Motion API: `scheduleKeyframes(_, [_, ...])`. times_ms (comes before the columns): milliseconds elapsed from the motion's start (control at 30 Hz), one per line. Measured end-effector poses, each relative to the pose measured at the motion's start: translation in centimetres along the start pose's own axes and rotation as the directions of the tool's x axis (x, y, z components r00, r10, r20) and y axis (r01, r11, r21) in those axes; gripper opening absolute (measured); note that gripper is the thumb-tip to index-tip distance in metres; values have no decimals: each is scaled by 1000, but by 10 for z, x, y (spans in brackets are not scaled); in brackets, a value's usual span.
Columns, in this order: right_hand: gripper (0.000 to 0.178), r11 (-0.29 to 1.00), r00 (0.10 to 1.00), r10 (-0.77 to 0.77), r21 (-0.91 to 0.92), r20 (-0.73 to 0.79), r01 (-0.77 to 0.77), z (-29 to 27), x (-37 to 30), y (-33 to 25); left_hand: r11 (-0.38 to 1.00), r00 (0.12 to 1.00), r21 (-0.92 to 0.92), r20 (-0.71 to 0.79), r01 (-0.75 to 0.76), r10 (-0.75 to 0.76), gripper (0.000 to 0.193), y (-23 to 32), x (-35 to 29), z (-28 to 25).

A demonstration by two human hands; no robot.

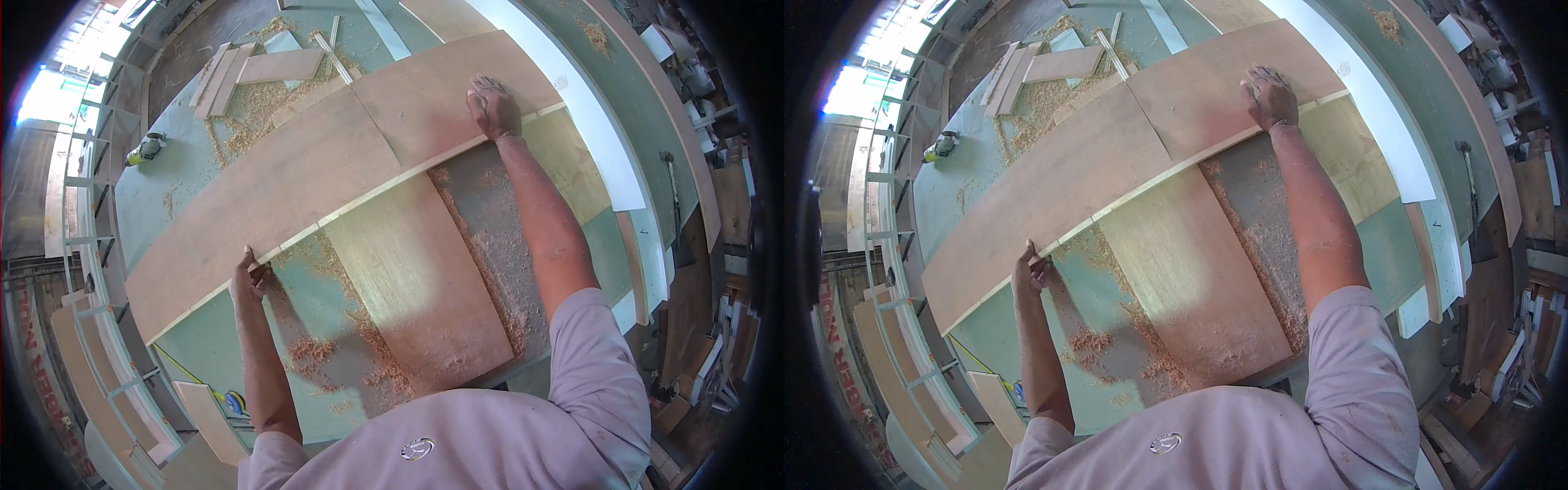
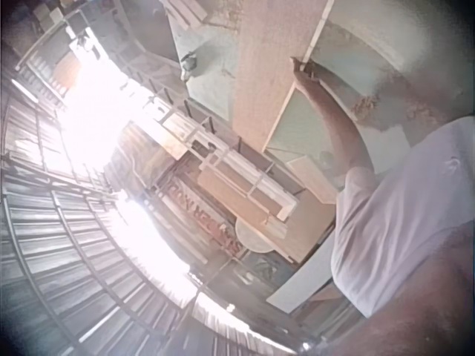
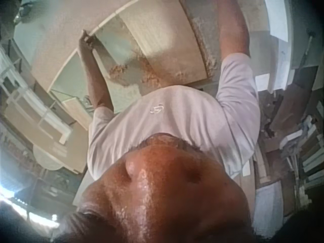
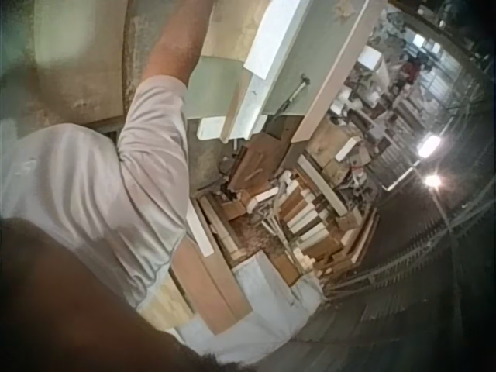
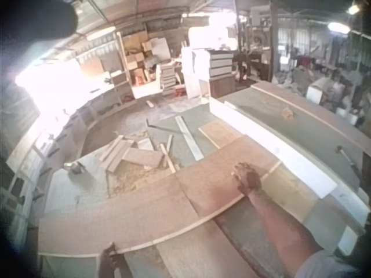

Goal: The person holds and flips several wooden boards on a sawdust-covered table, then carries a board over to a white cabinet frame and places it inside as a shelf.

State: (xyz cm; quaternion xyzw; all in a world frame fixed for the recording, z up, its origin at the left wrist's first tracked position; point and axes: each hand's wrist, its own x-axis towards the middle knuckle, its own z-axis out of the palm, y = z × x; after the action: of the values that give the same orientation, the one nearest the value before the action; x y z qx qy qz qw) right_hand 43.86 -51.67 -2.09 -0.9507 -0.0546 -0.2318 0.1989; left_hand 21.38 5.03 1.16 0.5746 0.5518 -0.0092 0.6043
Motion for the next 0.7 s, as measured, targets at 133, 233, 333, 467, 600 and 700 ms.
scheduleKeyframes(133, [47,1000,1000,2,7,0,-2,2,0,2,1000,999,12,-38,3,-3,64,2,-6,3])
scheduleKeyframes(233, [47,1000,1000,-7,4,2,7,4,0,4,1000,999,5,-25,-20,20,63,3,-8,1])
scheduleKeyframes(333, [48,1000,1000,-9,-7,5,9,5,0,5,1000,1000,23,-13,-7,7,64,5,-12,1])
scheduleKeyframes(467, [49,1000,1000,-3,-14,14,3,6,2,5,1000,998,11,-57,-2,3,64,4,-5,2])
scheduleKeyframes(600, [50,1000,1000,10,2,25,-10,4,2,3,1000,999,18,-52,8,-7,63,5,-4,1])
scheduleKeyframes(700, [50,1000,999,7,-11,31,-7,5,3,4,1000,999,9,-49,9,-9,61,6,-4,2])
